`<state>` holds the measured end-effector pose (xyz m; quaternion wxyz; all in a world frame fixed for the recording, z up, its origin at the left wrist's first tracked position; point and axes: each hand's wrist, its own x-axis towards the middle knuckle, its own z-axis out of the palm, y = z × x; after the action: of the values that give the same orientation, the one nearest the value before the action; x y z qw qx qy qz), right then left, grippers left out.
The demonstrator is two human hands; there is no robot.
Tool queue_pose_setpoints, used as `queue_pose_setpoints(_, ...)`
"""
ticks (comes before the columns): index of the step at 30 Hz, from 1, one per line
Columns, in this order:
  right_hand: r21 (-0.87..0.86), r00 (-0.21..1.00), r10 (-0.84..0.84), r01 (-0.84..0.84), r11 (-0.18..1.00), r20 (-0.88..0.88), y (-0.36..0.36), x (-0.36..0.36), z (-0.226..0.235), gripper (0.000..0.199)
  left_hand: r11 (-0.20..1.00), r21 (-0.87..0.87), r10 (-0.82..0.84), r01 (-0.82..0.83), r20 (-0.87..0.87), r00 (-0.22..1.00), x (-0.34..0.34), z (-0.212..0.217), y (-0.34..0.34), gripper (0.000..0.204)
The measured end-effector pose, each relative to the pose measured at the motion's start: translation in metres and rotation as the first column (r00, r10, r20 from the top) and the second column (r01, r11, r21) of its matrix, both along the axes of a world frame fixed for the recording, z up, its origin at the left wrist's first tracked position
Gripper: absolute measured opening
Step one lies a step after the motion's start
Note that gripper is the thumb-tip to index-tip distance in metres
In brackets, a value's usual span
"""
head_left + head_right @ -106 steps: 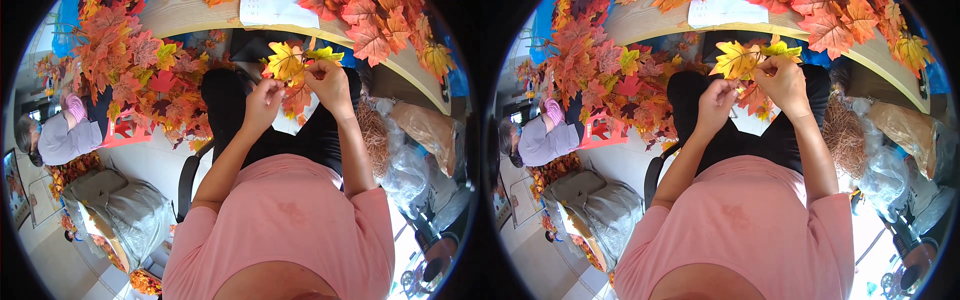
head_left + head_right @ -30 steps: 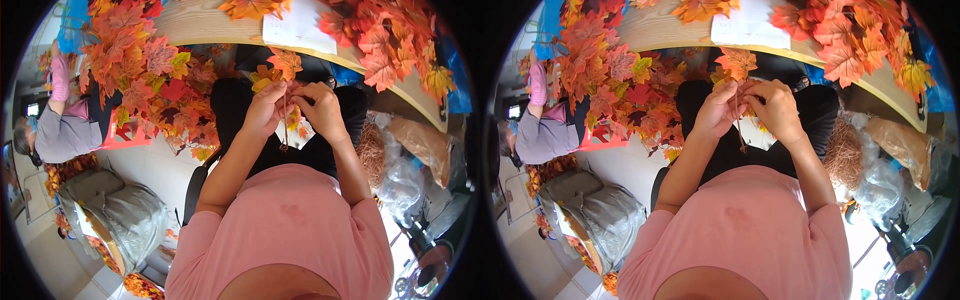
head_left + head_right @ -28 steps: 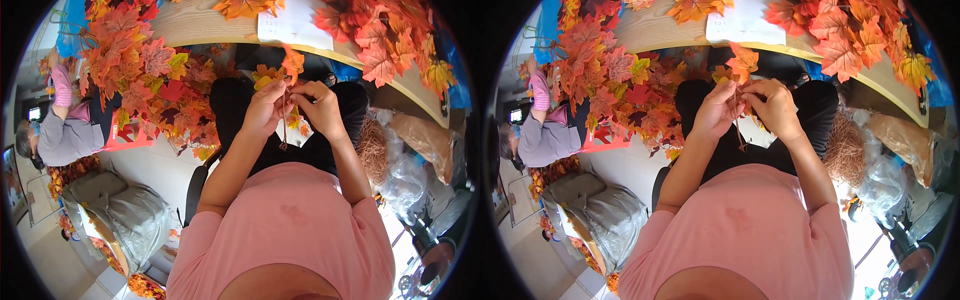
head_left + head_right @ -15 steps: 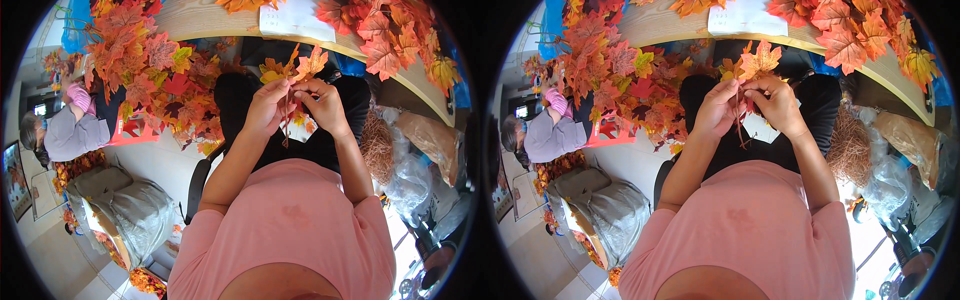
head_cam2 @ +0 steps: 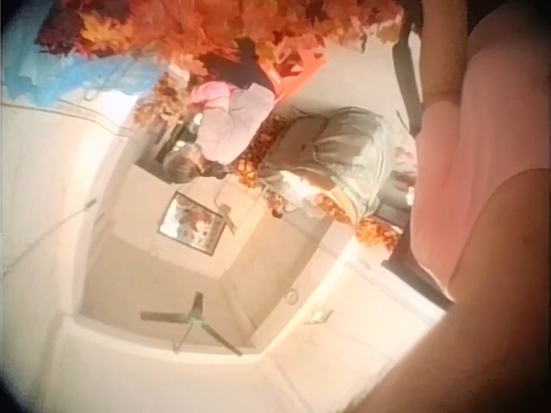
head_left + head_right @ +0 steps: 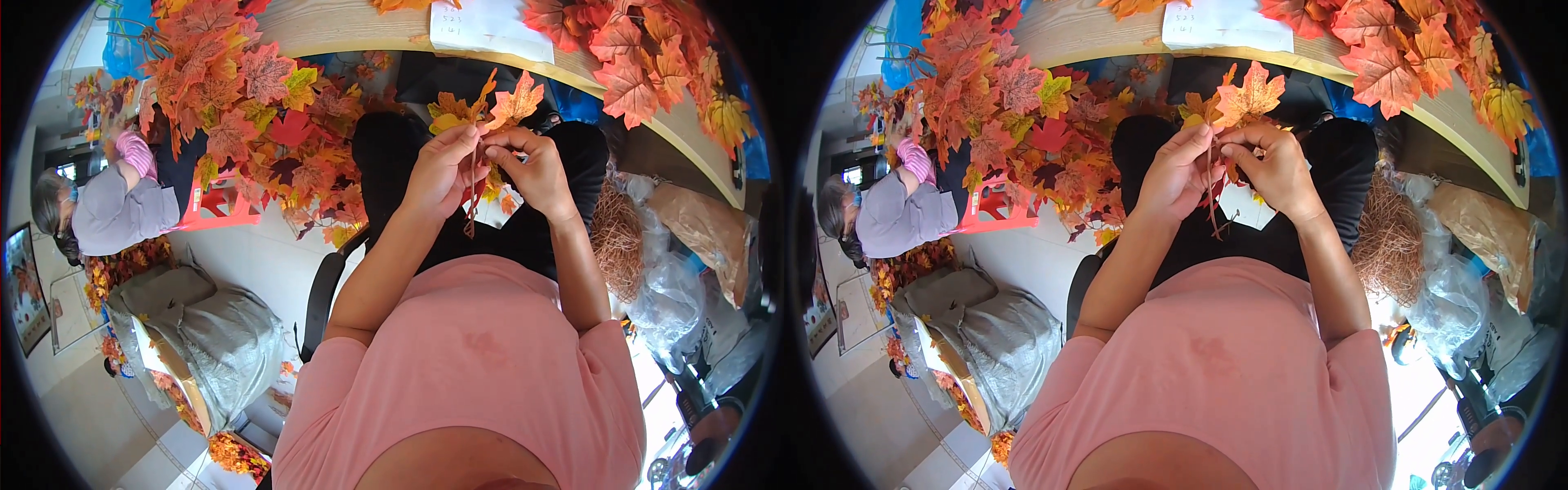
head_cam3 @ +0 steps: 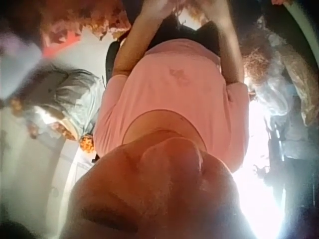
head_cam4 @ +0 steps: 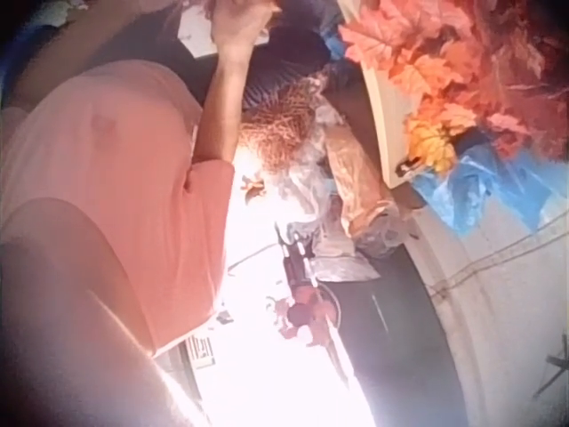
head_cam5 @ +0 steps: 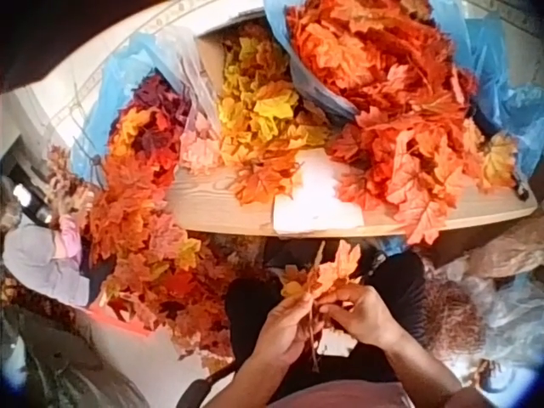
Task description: The person assembles artificial maple leaf garlands by hand, attaching individual artificial leaves to a central garland stem.
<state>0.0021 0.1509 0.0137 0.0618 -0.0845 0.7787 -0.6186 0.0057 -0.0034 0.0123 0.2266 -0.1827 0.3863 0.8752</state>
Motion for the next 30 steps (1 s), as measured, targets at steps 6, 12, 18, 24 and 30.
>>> queue_pose_setpoints(6,0.030,0.999,0.040,-0.041,0.999,0.036,0.002,-0.001,0.001,0.012,1.000,0.022,-0.004,0.004,-0.010,1.000,-0.001,-0.002,0.000,0.021)
queue_pose_setpoints(12,-0.013,0.994,0.034,-0.033,0.999,0.103,0.000,-0.003,0.001,0.013,1.000,-0.005,-0.003,0.002,-0.056,0.998,0.000,0.000,0.000,0.020)
queue_pose_setpoints(18,-0.385,0.928,0.049,0.104,0.917,0.369,-0.001,0.004,-0.006,0.013,0.998,-0.043,-0.044,0.040,-0.083,0.996,0.009,-0.008,0.004,0.019)
queue_pose_setpoints(24,-0.383,0.911,0.081,0.089,0.920,0.405,-0.003,0.003,-0.005,0.012,1.000,-0.003,-0.020,0.020,-0.107,0.994,0.015,-0.013,0.005,0.023)
queue_pose_setpoints(30,-0.456,0.897,0.033,0.192,0.869,0.441,-0.013,0.006,-0.011,0.013,1.000,-0.016,0.011,-0.012,-0.066,0.998,0.015,-0.021,0.004,0.025)
